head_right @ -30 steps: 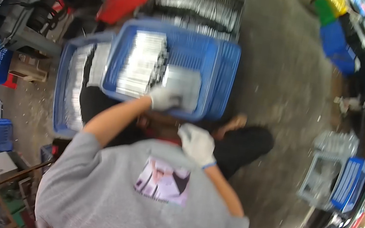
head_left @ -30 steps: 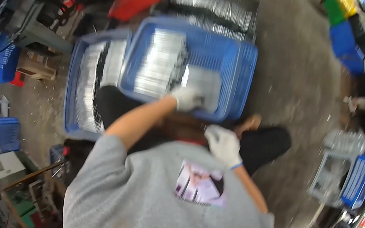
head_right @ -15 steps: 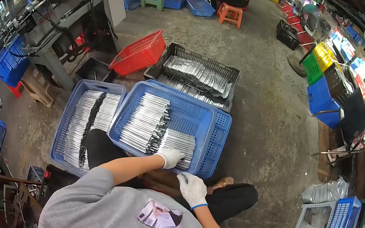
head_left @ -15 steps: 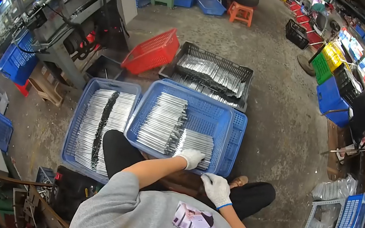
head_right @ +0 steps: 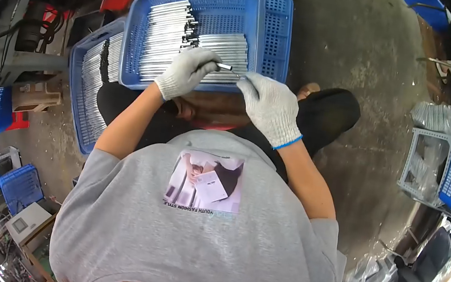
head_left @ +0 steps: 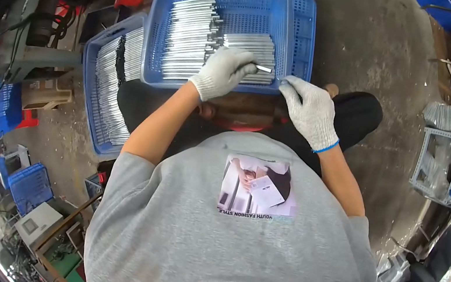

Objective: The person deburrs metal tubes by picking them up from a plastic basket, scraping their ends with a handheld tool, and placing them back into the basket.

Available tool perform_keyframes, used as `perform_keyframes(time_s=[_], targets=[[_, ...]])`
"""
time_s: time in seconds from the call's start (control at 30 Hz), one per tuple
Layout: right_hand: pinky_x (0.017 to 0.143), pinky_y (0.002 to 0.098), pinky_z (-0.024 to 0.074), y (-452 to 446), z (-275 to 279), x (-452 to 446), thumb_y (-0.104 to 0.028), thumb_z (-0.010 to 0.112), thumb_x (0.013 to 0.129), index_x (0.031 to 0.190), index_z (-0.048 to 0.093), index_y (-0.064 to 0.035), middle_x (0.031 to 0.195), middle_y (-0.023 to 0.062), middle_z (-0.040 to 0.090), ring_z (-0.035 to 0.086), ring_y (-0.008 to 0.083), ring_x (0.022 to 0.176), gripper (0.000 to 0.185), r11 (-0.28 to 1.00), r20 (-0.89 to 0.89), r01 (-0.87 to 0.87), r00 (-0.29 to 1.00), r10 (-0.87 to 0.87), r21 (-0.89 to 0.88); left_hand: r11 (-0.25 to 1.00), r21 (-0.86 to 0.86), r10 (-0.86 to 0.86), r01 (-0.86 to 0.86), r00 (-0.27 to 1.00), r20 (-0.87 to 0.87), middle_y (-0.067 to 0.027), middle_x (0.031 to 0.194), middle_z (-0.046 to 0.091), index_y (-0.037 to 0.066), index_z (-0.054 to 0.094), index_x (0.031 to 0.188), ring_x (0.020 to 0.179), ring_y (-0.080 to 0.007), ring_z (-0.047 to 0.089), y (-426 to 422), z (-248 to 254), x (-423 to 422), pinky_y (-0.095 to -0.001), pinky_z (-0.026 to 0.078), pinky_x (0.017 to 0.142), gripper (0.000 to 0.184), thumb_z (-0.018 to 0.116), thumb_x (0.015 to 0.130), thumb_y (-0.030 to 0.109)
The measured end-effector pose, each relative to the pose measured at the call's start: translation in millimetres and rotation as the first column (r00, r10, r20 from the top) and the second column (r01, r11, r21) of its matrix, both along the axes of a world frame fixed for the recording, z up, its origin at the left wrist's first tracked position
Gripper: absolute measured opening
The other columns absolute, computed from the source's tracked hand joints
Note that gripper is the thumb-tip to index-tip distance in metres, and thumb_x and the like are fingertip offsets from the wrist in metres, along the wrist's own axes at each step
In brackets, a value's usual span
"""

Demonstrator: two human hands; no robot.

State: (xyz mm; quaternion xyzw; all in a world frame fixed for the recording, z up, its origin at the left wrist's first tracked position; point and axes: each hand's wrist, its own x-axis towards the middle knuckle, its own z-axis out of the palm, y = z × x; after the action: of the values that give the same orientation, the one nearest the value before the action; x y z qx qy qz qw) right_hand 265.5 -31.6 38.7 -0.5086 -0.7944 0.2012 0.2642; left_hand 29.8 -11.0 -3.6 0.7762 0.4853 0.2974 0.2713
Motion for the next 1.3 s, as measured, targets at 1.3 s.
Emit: perform_keyframes(time_s=[1.3], targets=[[0.062, 0.0381, 0.0531, -0.3, 7.8, -1.9, -0.034, 0.06, 0.093, 0.097, 0.077, -0.0124, 0.086, 0.008, 0.075, 0.07, 0.0314, 0.069, 0.028, 0.966, 0.199, -0.04, 0.976, 0.093, -0.255, 0.951, 0.305, 0.129, -0.054, 0.964, -0.231, 0.0017, 0.085, 0.067, 0.015, 0.072, 0.096, 0.079, -0.0196, 0.059, -26.5, 5.3, 8.8, -0.0344, 0.041, 0.085, 0.012, 0.071, 0.084, 0.018]])
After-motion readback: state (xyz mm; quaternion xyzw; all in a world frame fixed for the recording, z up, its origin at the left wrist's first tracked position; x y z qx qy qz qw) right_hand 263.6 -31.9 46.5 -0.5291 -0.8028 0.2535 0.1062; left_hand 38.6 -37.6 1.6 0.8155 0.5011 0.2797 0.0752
